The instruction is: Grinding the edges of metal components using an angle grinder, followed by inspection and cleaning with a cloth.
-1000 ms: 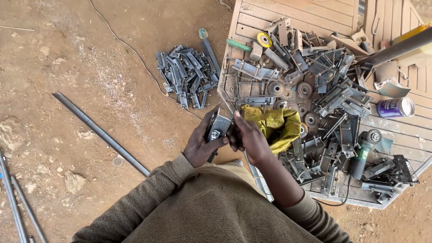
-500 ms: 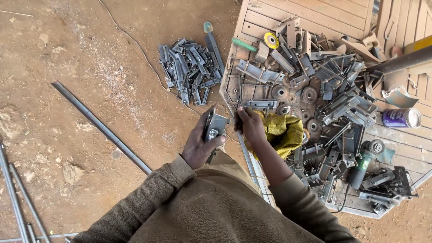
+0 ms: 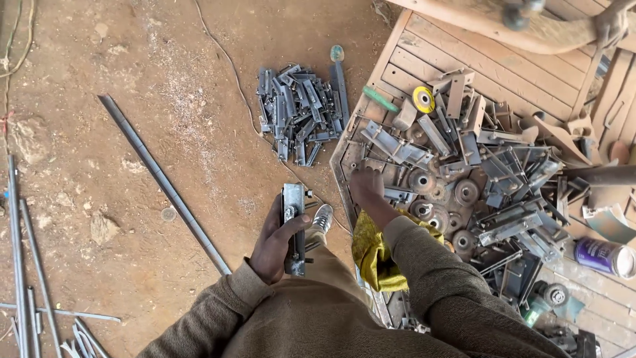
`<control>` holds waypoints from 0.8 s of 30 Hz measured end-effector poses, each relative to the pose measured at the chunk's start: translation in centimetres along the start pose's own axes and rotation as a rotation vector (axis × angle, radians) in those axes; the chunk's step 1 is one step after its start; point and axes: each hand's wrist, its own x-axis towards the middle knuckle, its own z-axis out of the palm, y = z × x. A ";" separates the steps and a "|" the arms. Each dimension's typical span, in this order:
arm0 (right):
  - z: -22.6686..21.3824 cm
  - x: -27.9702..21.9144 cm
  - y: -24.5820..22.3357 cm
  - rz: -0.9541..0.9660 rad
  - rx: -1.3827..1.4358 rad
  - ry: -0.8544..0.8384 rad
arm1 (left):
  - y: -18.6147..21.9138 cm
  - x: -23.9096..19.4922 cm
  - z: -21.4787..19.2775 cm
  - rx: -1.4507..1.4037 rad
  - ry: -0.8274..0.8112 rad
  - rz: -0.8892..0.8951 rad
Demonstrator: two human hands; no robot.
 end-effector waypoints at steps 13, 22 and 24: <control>-3.8 -0.3 -1.0 -0.083 0.176 -0.126 | 0.4 0.0 0.2 -0.016 0.088 0.012; 2.4 3.7 -1.0 0.109 0.252 -0.048 | 2.0 -1.2 0.6 -0.020 0.108 -0.016; -0.4 1.2 -1.3 0.068 0.177 -0.021 | 1.7 -1.0 0.4 -0.038 0.111 -0.030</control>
